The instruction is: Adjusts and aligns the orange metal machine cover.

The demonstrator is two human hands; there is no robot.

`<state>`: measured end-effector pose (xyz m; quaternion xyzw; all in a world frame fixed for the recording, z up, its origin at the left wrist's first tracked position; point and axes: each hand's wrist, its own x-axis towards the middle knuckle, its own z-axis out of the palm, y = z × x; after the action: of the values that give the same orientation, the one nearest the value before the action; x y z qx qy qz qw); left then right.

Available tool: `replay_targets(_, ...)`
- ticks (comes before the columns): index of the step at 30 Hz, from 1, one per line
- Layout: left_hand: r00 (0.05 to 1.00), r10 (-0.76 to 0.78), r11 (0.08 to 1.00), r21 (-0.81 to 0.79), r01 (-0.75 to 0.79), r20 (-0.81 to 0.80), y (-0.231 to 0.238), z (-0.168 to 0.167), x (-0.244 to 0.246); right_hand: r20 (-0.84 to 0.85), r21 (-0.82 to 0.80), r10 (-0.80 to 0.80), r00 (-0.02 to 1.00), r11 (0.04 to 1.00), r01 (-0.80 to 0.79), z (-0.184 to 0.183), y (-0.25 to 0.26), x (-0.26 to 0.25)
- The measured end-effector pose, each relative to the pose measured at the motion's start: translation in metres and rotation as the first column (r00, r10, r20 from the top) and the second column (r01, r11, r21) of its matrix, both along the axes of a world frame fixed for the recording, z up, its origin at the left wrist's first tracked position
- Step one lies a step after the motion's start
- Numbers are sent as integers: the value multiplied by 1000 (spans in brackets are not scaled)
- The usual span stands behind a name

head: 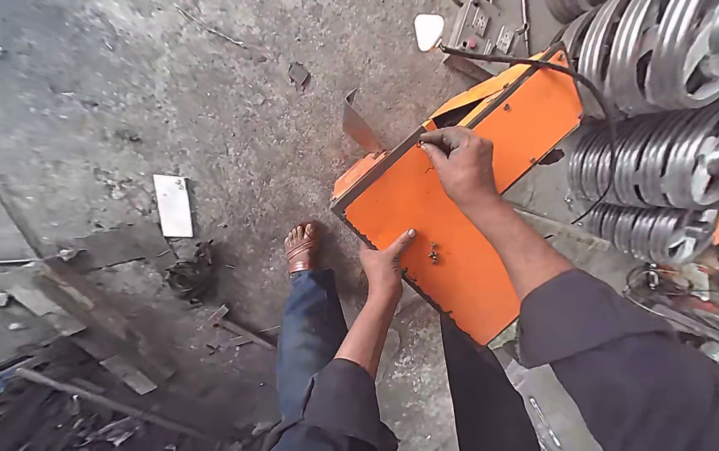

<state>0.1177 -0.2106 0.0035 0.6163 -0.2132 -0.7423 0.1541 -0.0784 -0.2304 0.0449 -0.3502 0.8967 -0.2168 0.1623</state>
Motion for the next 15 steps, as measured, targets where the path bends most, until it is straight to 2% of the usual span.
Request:
replay_targets(4,994,-71,996,55,75,-83,-8,-2,8,-103,29,162,981,987,-160,-1,-2,-4)
replay_targets(7,932,-107,972,159,171,-345,-20,-7,31,-142,99,250,958,966,-238,0,-2,-5)
replay_targets(9,884,-80,963,195,189,-461,-24,-12,45,-177,106,292,940,955,-277,-2,-1,-4)
replay_targets(15,887,-108,979,109,175,-450,-17,-21,46,-266,75,375,888,926,-369,-7,9,-7)
